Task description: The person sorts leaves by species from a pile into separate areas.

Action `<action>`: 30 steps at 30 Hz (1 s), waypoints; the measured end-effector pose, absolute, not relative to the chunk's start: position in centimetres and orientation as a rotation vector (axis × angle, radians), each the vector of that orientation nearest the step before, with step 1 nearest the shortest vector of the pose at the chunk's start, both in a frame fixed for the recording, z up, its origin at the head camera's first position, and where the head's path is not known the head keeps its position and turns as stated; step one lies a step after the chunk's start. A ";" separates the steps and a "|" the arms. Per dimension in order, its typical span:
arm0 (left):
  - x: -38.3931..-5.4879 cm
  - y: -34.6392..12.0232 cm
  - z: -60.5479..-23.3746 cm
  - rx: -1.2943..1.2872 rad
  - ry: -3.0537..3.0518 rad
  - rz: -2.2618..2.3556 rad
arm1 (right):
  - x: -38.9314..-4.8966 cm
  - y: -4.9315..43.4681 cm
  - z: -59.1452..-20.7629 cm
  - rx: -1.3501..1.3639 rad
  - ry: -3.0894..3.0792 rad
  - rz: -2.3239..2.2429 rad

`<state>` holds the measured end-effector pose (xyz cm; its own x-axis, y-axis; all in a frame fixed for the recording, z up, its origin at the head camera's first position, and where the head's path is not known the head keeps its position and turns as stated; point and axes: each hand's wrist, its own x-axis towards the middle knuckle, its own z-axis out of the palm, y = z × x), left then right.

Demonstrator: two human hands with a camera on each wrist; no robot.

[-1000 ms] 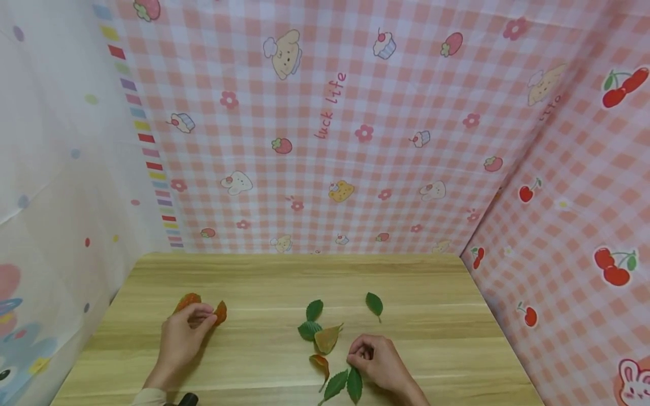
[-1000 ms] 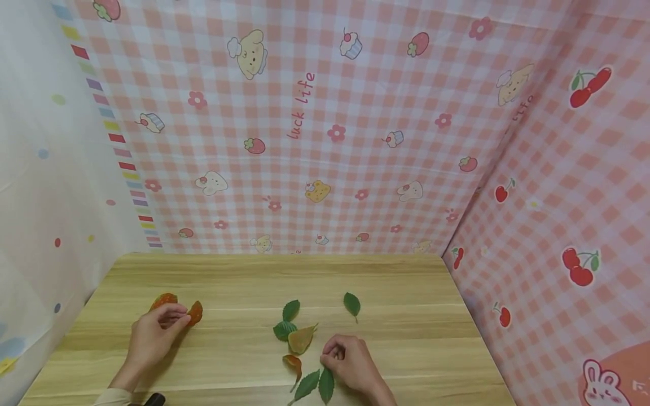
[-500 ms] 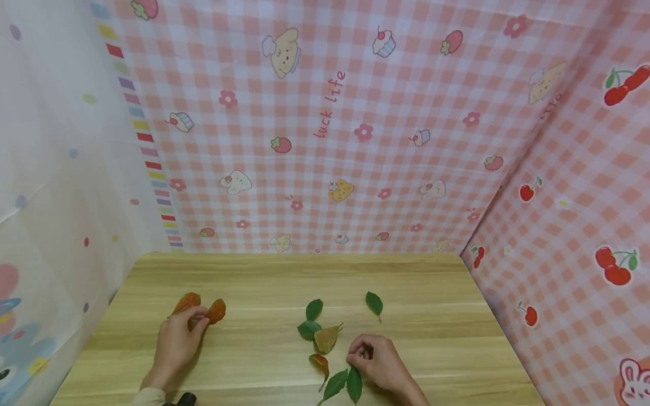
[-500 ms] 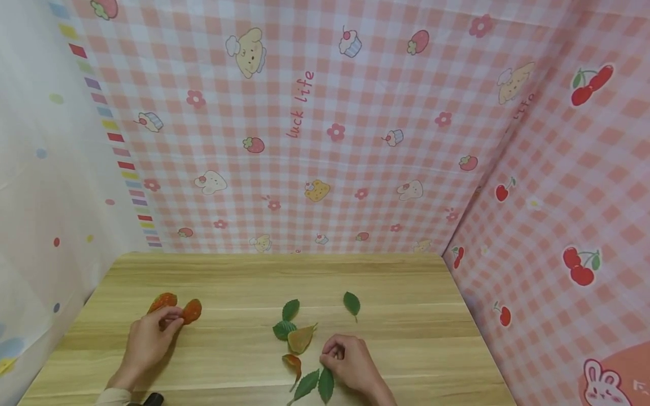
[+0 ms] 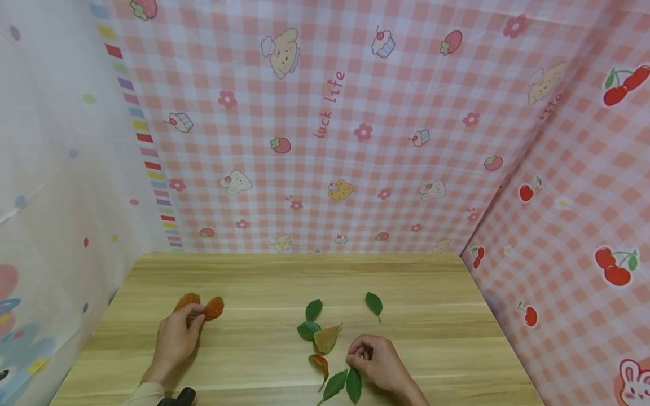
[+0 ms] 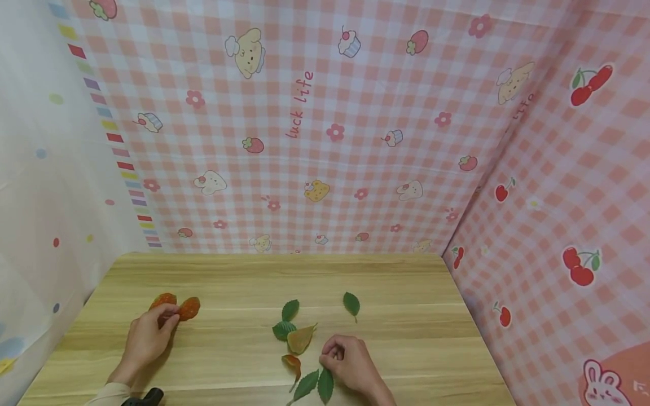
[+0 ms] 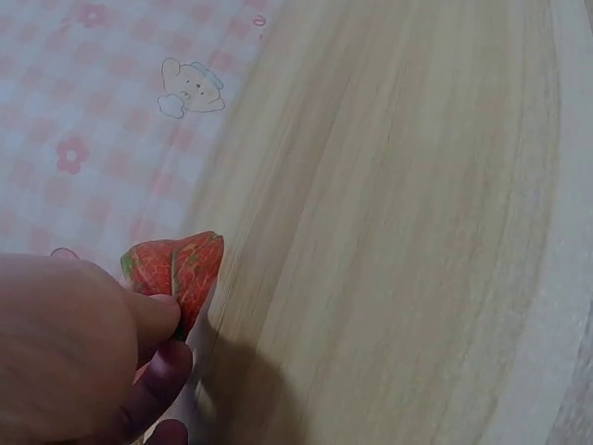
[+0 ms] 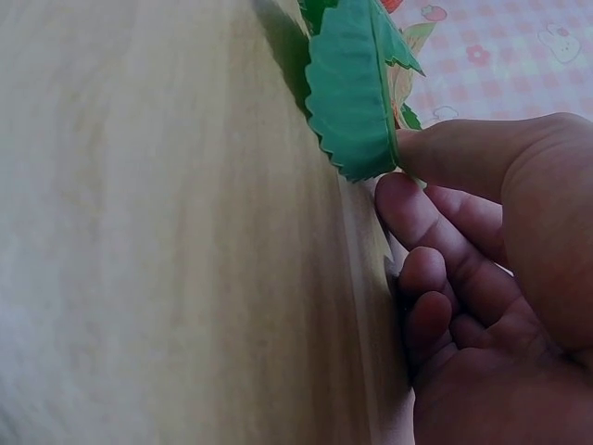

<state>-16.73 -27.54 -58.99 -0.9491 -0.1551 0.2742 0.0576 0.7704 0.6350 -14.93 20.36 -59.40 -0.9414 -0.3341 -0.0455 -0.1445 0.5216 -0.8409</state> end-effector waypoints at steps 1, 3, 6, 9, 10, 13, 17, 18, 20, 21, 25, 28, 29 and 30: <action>-16.8 -27.5 -59.1 0.072 -2.647 -0.963 | -14.9 20.4 -59.4 -0.405 2.558 -1.386; -16.8 -27.5 -59.2 0.075 -2.631 -0.956 | -14.9 20.3 -59.4 -0.402 2.562 -1.382; -16.8 -27.5 -59.3 0.088 -2.611 -0.945 | -14.9 20.3 -59.3 -0.404 2.566 -1.379; -16.9 -27.4 -59.4 0.105 -2.602 -0.934 | -14.9 20.3 -59.3 -0.410 2.569 -1.378; -16.9 -27.5 -59.4 0.114 -2.604 -0.933 | -14.9 20.3 -59.3 -0.411 2.568 -1.379; -17.0 -27.5 -59.3 0.141 -2.623 -0.939 | -14.9 20.4 -59.3 -0.412 2.569 -1.379; -17.1 -27.5 -59.3 0.170 -2.650 -0.952 | -14.9 20.4 -59.4 -0.415 2.571 -1.380; -17.1 -27.5 -59.3 0.170 -2.655 -0.953 | -14.9 20.4 -59.4 -0.415 2.571 -1.381; -17.1 -27.5 -59.2 0.171 -2.662 -0.957 | -15.0 20.4 -59.4 -0.415 2.571 -1.381; -17.1 -27.5 -59.2 0.171 -2.665 -0.959 | -15.0 20.4 -59.4 -0.415 2.570 -1.381; -17.1 -27.6 -59.2 0.164 -2.673 -0.965 | -15.0 20.4 -59.4 -0.420 2.569 -1.379; -17.1 -27.6 -59.3 0.161 -2.678 -0.967 | -15.0 20.5 -59.4 -0.429 2.563 -1.373; -17.1 -27.6 -59.3 0.162 -2.678 -0.967 | -15.0 20.5 -59.3 -0.431 2.559 -1.373; -17.1 -27.6 -59.3 0.163 -2.680 -0.968 | -15.0 20.5 -59.2 -0.432 2.554 -1.373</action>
